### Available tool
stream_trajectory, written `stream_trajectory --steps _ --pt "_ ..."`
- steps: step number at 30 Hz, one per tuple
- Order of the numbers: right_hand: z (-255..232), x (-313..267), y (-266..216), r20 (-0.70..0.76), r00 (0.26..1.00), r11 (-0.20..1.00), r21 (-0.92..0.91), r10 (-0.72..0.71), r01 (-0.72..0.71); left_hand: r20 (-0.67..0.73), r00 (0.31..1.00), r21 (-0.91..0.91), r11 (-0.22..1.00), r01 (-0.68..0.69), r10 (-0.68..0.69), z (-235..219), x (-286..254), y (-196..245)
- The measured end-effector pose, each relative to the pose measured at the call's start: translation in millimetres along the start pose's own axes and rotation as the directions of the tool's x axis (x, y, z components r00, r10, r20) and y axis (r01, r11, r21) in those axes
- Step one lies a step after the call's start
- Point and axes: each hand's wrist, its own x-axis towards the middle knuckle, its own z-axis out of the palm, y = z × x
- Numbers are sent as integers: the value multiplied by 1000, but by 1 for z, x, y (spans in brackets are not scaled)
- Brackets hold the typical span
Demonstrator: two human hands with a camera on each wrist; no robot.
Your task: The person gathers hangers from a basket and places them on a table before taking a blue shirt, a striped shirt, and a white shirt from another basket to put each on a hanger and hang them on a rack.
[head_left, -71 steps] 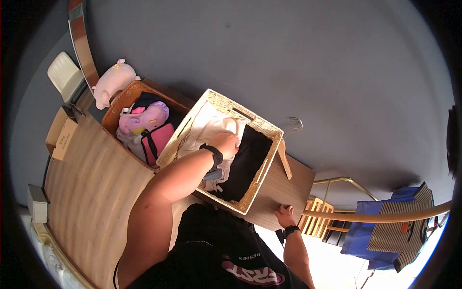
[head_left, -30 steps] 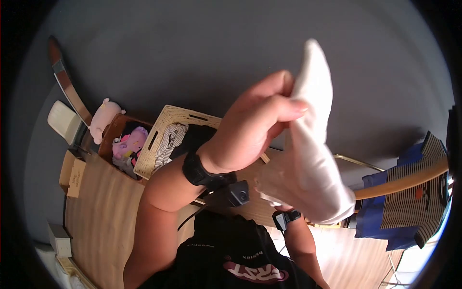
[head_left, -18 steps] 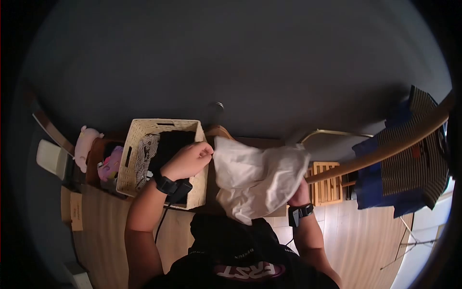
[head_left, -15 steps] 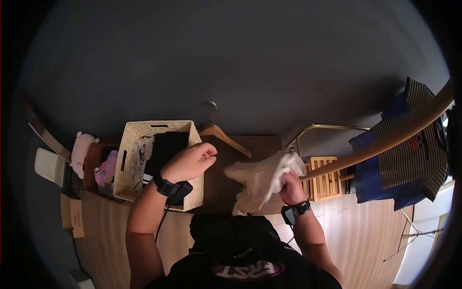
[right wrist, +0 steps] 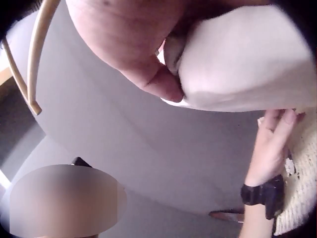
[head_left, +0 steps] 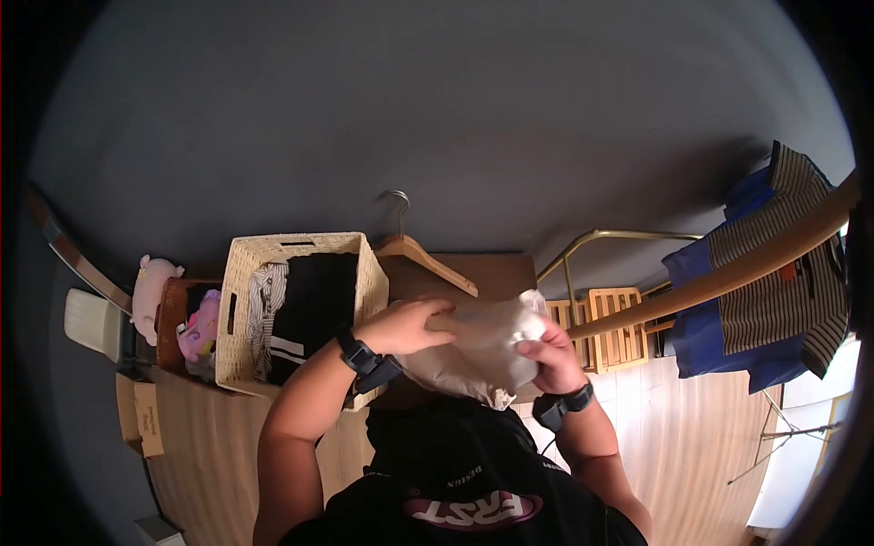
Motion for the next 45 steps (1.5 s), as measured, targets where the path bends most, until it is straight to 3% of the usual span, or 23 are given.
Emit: stream_trajectory --steps 4,6,8,9,10,11,13,14,16,18,20,22,24,26,29,32,36,37,38,40,41,42,45 --pt "-12 -13 -27 -123 948 956 -70 -292 286 -42 995 24 996 87 -86 -5 1 -5" --pt "-9 -13 -39 -268 898 937 -87 -349 338 -68 995 91 992 83 -77 -3 0 -13" --pt "-47 -13 -34 -389 866 934 -288 -314 209 -123 990 86 993 85 -74 0 -2 -13" --pt "-65 -12 -26 -435 843 864 -499 -317 68 -132 986 59 992 110 -101 -2 -2 -10" --pt "-84 -12 -16 -472 816 737 -670 -334 -86 -142 982 34 991 133 -127 -4 -2 -8" --pt "-115 -15 4 -397 842 558 -818 -366 -144 -200 973 2 993 118 -115 -4 -1 -8" --pt "-147 -20 35 -321 855 72 -945 -408 -320 -238 959 -82 987 139 -154 -5 2 -12" --pt "-156 -21 47 -276 868 -187 -907 -413 -377 -259 950 -123 982 146 -174 -5 3 -15" --pt "-146 -17 61 -192 848 -250 -903 -494 -350 -276 942 -154 976 155 -193 -5 5 -19" --pt "-121 -1 69 -136 889 -143 -965 -438 -219 -253 944 -184 968 168 -212 -7 4 -18" --pt "-102 17 94 -4 958 12 -1000 -287 -1 -248 944 -189 967 173 -217 -6 5 -21" --pt "-78 41 120 274 959 51 -959 -76 278 -242 946 -188 967 170 -214 -7 6 -19" --pt "-35 57 133 317 946 111 -945 65 308 -240 948 -185 968 168 -211 -5 7 -24" --pt "-32 77 172 363 930 37 -932 55 362 -229 950 -208 964 165 -212 -5 7 -22" --pt "-3 84 156 105 934 -120 -981 342 154 -220 949 -171 966 192 -227 -9 4 -17" --pt "-36 92 173 117 858 -148 -965 499 217 -232 948 -183 967 179 -219 -10 3 -13" --pt "-73 83 161 129 945 127 -987 300 95 -216 953 -174 969 177 -213 -8 5 -21" --pt "-65 77 138 -14 951 419 -896 310 -150 -254 948 -138 978 159 -190 -9 5 -21" --pt "-64 71 123 -43 947 780 -556 319 -288 -289 943 -103 984 143 -167 -10 5 -19" --pt "-69 62 85 -56 978 921 -327 203 -210 -341 929 -81 989 122 -142 -9 4 -18" --pt "-65 56 67 -21 989 983 -117 143 -145 -359 923 -92 989 115 -140 -8 5 -19" --pt "-44 48 43 -80 994 996 53 76 -72 -376 916 -102 989 106 -137 -8 5 -19" --pt "-22 30 9 -15 997 977 199 -78 80 -269 952 -161 982 104 -145 -7 4 -16"
